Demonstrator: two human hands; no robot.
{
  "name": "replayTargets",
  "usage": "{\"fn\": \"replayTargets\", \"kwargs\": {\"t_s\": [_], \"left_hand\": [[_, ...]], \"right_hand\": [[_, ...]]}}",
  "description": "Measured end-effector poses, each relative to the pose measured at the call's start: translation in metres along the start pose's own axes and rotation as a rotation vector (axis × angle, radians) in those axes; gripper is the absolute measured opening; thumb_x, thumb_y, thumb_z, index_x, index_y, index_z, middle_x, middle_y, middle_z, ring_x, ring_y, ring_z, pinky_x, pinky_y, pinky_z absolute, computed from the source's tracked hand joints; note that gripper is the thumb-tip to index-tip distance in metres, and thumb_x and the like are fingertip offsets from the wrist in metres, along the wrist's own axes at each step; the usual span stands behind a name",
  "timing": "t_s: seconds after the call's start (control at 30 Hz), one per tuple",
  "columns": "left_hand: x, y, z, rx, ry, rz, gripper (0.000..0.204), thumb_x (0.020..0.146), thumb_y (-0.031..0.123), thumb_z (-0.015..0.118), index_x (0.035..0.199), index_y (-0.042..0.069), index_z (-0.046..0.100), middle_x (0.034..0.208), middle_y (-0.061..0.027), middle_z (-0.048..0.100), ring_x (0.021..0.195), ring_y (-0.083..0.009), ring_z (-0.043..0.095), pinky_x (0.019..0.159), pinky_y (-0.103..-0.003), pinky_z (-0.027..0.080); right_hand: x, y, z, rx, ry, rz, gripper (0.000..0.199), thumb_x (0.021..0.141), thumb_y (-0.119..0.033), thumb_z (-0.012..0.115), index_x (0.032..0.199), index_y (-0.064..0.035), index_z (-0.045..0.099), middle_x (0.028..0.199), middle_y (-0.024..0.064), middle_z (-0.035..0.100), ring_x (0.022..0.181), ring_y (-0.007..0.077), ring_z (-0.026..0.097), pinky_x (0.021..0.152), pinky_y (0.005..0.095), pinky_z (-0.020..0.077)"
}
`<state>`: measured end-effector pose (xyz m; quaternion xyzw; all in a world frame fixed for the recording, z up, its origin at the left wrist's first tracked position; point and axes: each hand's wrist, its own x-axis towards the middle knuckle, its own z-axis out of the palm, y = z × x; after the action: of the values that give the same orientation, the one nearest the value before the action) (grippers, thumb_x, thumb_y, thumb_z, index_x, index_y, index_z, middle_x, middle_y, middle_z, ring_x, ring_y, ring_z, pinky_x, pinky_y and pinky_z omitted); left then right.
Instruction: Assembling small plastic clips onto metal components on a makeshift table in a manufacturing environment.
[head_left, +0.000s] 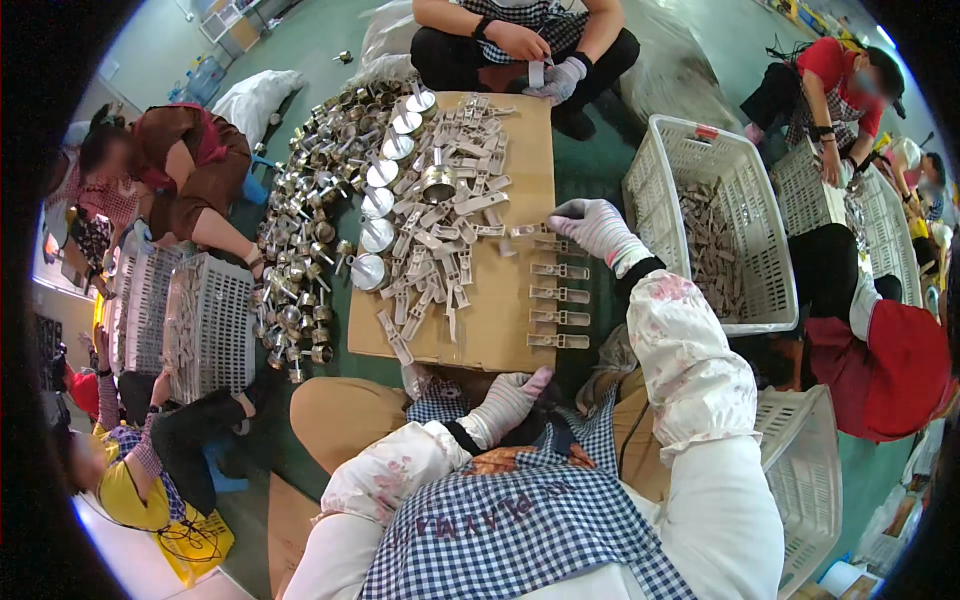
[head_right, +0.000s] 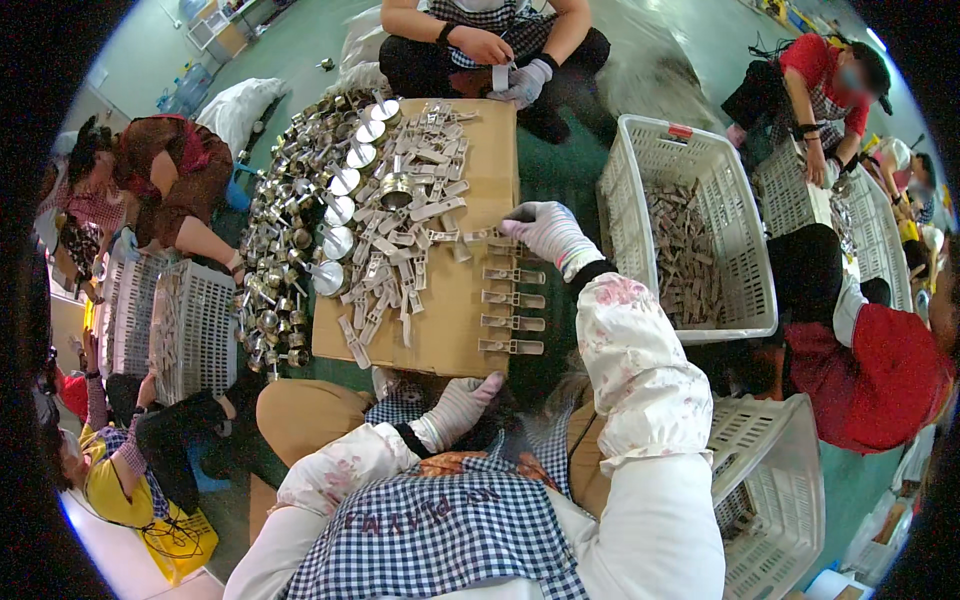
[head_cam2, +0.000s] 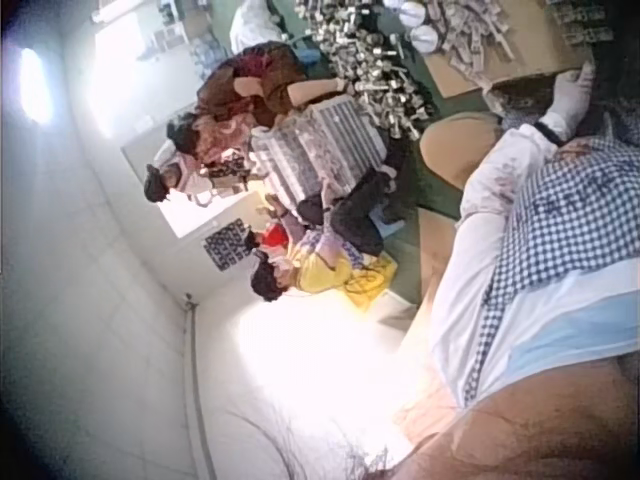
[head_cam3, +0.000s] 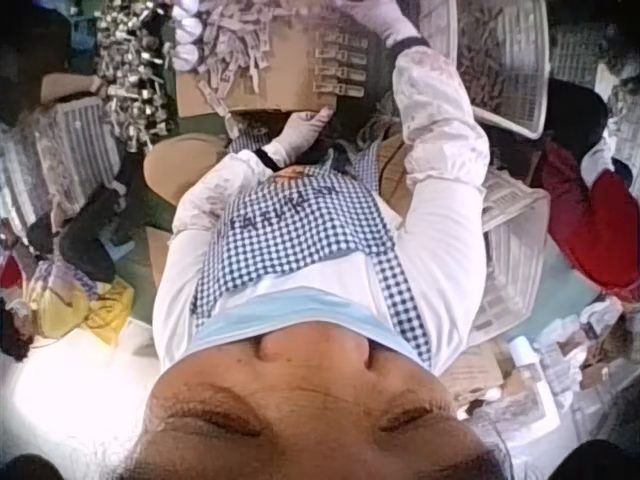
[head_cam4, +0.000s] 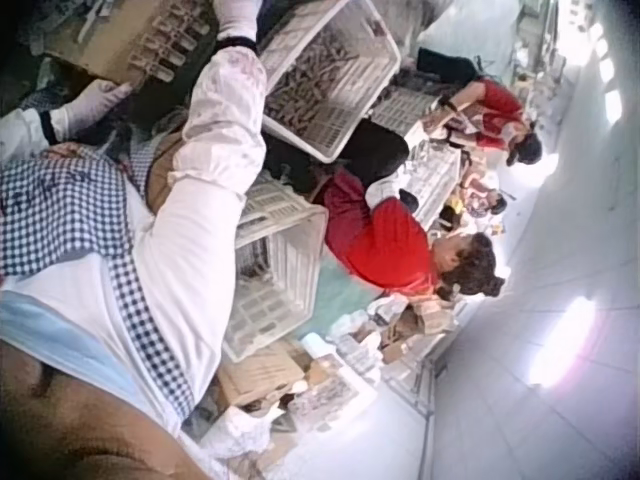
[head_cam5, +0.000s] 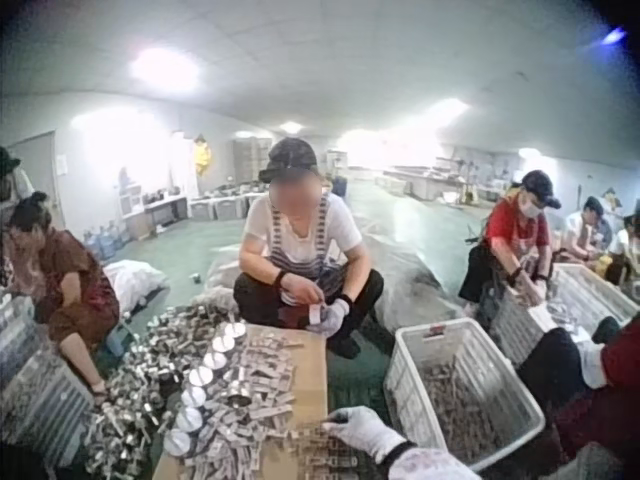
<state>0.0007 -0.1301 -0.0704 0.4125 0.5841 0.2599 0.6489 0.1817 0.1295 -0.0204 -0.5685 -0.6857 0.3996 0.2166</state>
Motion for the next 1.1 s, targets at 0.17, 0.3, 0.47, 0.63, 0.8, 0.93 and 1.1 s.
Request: {"fn": "replayTargets", "kwargs": {"t_s": [0.17, 0.3, 0.47, 0.63, 0.8, 0.93, 1.1], "left_hand": [[-0.003, 0.004, 0.000, -0.128, -0.016, -0.008, 0.032, 0.101, 0.033, 0.058, 0.082, 0.008, 0.061, 0.073, 0.0088, 0.049, 0.068, -0.0049, 0.039, 0.060, -0.023, 0.037], [-0.005, 0.006, 0.000, 0.024, 0.039, 0.059, 0.044, 0.100, 0.045, 0.057, 0.082, 0.004, 0.062, 0.071, 0.0061, 0.051, 0.067, -0.0083, 0.041, 0.062, -0.027, 0.041], [-0.005, 0.007, -0.001, 0.016, 0.012, 0.078, 0.048, 0.100, 0.049, 0.054, 0.085, 0.004, 0.063, 0.072, 0.0041, 0.054, 0.068, -0.0097, 0.044, 0.064, -0.028, 0.043], [-0.003, 0.005, -0.001, -0.013, -0.001, 0.115, 0.045, 0.101, 0.046, 0.054, 0.089, 0.004, 0.063, 0.077, 0.0039, 0.057, 0.071, -0.0092, 0.046, 0.065, -0.027, 0.044], [-0.002, 0.007, -0.002, -0.206, -0.069, 0.033, 0.035, 0.101, 0.036, 0.057, 0.089, 0.004, 0.062, 0.080, 0.0063, 0.056, 0.073, -0.0084, 0.045, 0.067, -0.027, 0.044], [-0.006, 0.010, 0.000, -0.122, -0.010, 0.020, 0.030, 0.101, 0.032, 0.057, 0.089, 0.004, 0.062, 0.080, 0.0069, 0.055, 0.073, -0.0080, 0.044, 0.066, -0.026, 0.043], [-0.001, -0.001, -0.001, -0.106, -0.013, 0.098, 0.025, 0.102, 0.025, 0.057, 0.088, 0.006, 0.062, 0.079, 0.0072, 0.053, 0.072, -0.0078, 0.043, 0.065, -0.026, 0.042]], "right_hand": [[0.002, 0.012, -0.006, 0.162, 0.068, 0.008, 0.034, 0.085, -0.034, 0.077, 0.101, -0.0037, 0.074, 0.092, 0.0080, 0.074, 0.084, 0.0172, 0.065, 0.082, 0.0335, 0.0505], [0.003, 0.032, -0.007, 0.120, 0.069, 0.104, 0.033, 0.087, -0.033, 0.076, 0.102, -0.0043, 0.074, 0.093, 0.0081, 0.074, 0.087, 0.0167, 0.064, 0.085, 0.0328, 0.0491], [0.007, 0.042, 0.000, 0.145, 0.059, 0.127, 0.032, 0.087, -0.032, 0.076, 0.102, -0.0045, 0.074, 0.093, 0.0082, 0.074, 0.087, 0.0171, 0.064, 0.085, 0.0335, 0.0490], [0.010, 0.042, 0.000, 0.172, 0.040, 0.110, 0.031, 0.087, -0.031, 0.076, 0.103, -0.0041, 0.074, 0.092, 0.0082, 0.074, 0.086, 0.0173, 0.064, 0.084, 0.0338, 0.0492], [0.009, 0.039, 0.000, 0.160, 0.026, 0.128, 0.031, 0.088, -0.031, 0.075, 0.103, -0.0037, 0.073, 0.092, 0.0084, 0.074, 0.085, 0.0172, 0.064, 0.084, 0.0337, 0.0492], [0.008, 0.037, -0.001, 0.151, 0.018, 0.124, 0.032, 0.088, -0.031, 0.075, 0.104, -0.0033, 0.073, 0.092, 0.0084, 0.073, 0.085, 0.0171, 0.064, 0.084, 0.0338, 0.0491], [0.011, 0.035, 0.000, 0.115, 0.019, 0.142, 0.031, 0.088, -0.031, 0.074, 0.104, -0.0040, 0.073, 0.092, 0.0095, 0.073, 0.086, 0.0189, 0.065, 0.084, 0.0341, 0.0497]]}}
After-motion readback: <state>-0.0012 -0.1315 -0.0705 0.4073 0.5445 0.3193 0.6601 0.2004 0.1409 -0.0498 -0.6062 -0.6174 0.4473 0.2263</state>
